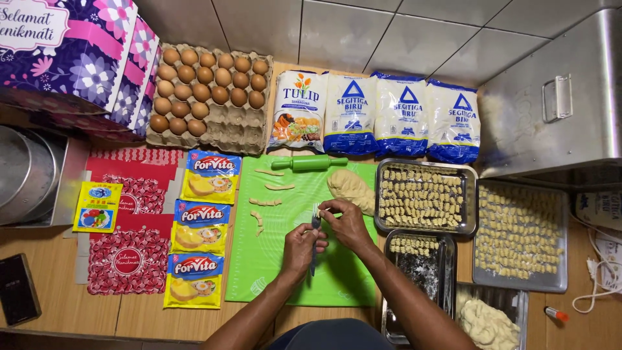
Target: The person shapes small pieces of dough into a specific form using a fork and places them onto baking trays. The process involves picking up dough, pressing it with the fork, and arranging the shaped pieces on the trays.
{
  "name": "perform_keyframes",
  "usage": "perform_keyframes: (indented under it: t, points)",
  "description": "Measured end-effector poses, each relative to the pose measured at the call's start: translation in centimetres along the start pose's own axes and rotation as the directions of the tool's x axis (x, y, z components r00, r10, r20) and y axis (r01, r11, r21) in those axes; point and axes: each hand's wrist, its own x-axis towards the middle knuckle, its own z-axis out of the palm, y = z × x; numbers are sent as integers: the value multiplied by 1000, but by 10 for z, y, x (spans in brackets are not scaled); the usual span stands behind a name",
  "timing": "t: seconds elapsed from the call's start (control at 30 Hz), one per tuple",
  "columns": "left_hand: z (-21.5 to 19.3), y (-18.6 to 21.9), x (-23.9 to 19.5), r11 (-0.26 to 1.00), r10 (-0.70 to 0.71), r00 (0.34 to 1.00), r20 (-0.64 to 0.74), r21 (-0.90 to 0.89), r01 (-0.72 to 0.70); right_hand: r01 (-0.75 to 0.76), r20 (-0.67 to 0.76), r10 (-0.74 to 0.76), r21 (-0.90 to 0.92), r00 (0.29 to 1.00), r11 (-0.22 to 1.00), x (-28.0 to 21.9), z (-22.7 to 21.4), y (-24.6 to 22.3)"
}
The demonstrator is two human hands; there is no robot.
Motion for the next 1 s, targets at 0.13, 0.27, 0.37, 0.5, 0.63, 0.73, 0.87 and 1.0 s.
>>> perform_keyframes:
  t: [0.13, 0.27, 0.37, 0.5, 0.63, 0.73, 0.87, 1.0]
  points:
    - [6, -7, 0, 1000, 1, 1000, 13, 26, -1, 21, -21, -21, -5, 1000, 1000, -10, -4, -2]
    - [10, -11, 2, 999, 7, 1000, 19, 43, -8, 88, -43, -91, -68, 995, 994, -13, -9, -9]
    - [16, -7, -1, 999, 6, 1000, 15, 53, -6, 146, -59, -154, -129, 986, 981, -10, -7, 4]
    - [17, -10, 1, 998, -2, 1000, 5, 65, 2, 230, -58, -249, -225, 967, 947, -14, -9, 3]
    - [18, -8, 1, 999, -6, 1000, 17, 35, 5, 244, -63, -266, -244, 962, 939, -15, -8, 0]
    - [18, -9, 1, 999, -5, 1000, 24, 35, 4, 237, -72, -263, -260, 962, 936, -15, -8, 3]
    - [23, 6, -5, 999, -1, 999, 45, 35, 0, 283, -44, -302, -244, 952, 927, -20, -17, -14]
    - [26, 8, -3, 1000, 1, 999, 47, 11, -1, 245, -61, -254, -126, 965, 961, -25, -20, -33]
